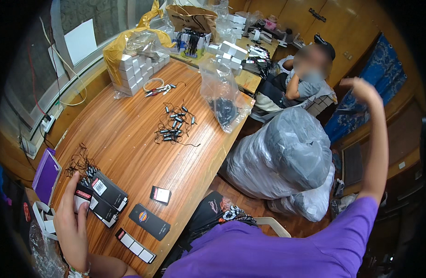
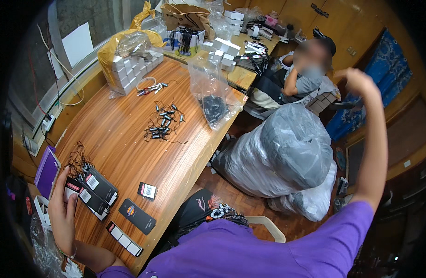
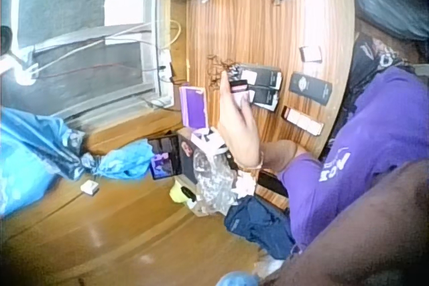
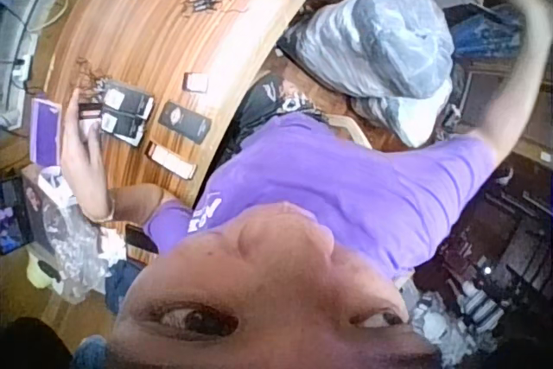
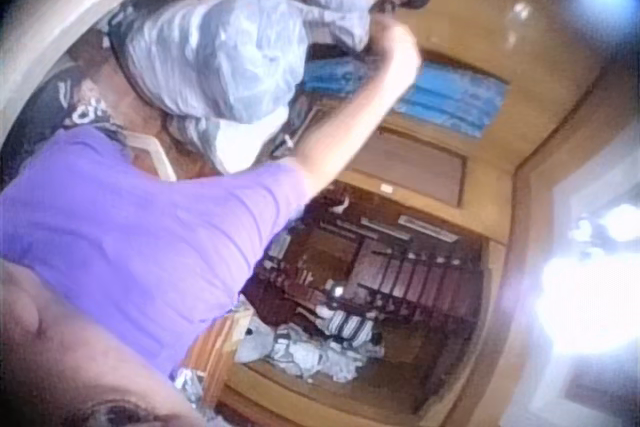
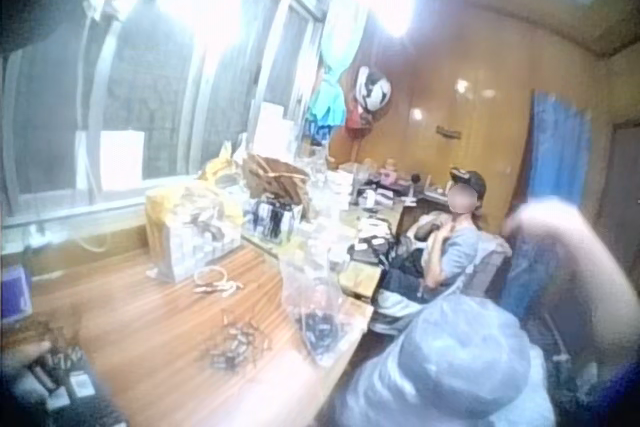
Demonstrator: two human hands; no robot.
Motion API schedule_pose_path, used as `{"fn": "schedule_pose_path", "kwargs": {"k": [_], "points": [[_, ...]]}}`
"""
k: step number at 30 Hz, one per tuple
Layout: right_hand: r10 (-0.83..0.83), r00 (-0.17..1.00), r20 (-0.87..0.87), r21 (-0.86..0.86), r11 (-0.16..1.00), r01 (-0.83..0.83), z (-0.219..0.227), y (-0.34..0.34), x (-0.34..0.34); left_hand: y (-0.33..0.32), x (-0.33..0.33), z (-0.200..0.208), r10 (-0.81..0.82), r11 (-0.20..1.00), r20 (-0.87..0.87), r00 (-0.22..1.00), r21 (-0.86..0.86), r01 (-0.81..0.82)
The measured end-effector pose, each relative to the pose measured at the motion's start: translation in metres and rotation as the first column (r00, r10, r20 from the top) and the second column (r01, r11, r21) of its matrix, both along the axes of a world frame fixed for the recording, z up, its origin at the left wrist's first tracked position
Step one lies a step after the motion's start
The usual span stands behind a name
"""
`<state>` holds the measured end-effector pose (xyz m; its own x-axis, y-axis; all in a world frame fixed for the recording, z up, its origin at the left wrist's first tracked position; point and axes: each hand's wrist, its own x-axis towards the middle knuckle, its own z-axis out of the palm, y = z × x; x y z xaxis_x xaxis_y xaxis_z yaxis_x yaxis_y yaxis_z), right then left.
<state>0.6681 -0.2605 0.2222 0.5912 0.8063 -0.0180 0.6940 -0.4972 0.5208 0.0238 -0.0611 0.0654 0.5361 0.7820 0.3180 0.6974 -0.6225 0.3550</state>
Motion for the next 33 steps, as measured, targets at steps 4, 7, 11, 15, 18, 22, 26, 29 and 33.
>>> {"fn": "schedule_pose_path", "kwargs": {"k": [4, 7, 11, 15, 18, 22, 26, 29, 33], "points": [[-0.009, 0.874, 0.485, 0.305, 0.939, -0.159, 0.17, 0.001, 0.125, 0.011, 0.004, -0.013, -0.056, 0.998, 0.052, 0.997, 0.024, 0.055], [-0.135, 0.981, 0.136, 0.624, 0.781, 0.021, 0.141, 0.131, 0.061, -0.008, 0.008, 0.007, 0.07, 0.996, -0.033, 0.997, -0.046, -0.072], [-0.14, 0.901, 0.41, 0.61, 0.777, -0.157, 0.189, 0.079, 0.119, 0.0, 0.001, 0.0, -0.015, 0.999, 0.026, 1.0, -0.037, 0.016], [-0.222, 0.93, 0.294, 0.662, 0.749, -0.031, 0.15, 0.078, 0.114, -0.002, -0.008, 0.003, 0.056, 0.998, 0.034, 0.998, 0.021, -0.057], [-0.326, 0.944, 0.047, 0.702, 0.683, 0.201, 0.126, 0.062, 0.096, -0.004, -0.012, 0.006, 0.102, 0.995, 0.033, 0.994, -0.017, -0.102], [-0.177, 0.984, 0.025, 0.454, 0.879, 0.147, 0.093, 0.038, 0.035, -0.002, -0.006, 0.01, 0.075, 0.991, 0.03, 0.997, -0.113, -0.072], [0.0, 0.994, 0.107, 0.419, 0.907, -0.045, 0.004, 0.052, -0.129, -0.006, -0.002, 0.016, 0.119, 0.968, 0.015, 0.993, -0.224, -0.113], [0.384, 0.922, 0.047, 0.528, 0.774, -0.349, -0.058, 0.041, -0.217, -0.004, -0.003, 0.014, 0.12, 0.972, 0.02, 0.993, -0.205, -0.114], [0.731, 0.564, -0.384, 0.555, 0.671, -0.491, -0.093, 0.029, -0.287, 0.0, -0.009, 0.004, 0.052, 0.992, 0.04, 0.998, -0.118, -0.047]]}}
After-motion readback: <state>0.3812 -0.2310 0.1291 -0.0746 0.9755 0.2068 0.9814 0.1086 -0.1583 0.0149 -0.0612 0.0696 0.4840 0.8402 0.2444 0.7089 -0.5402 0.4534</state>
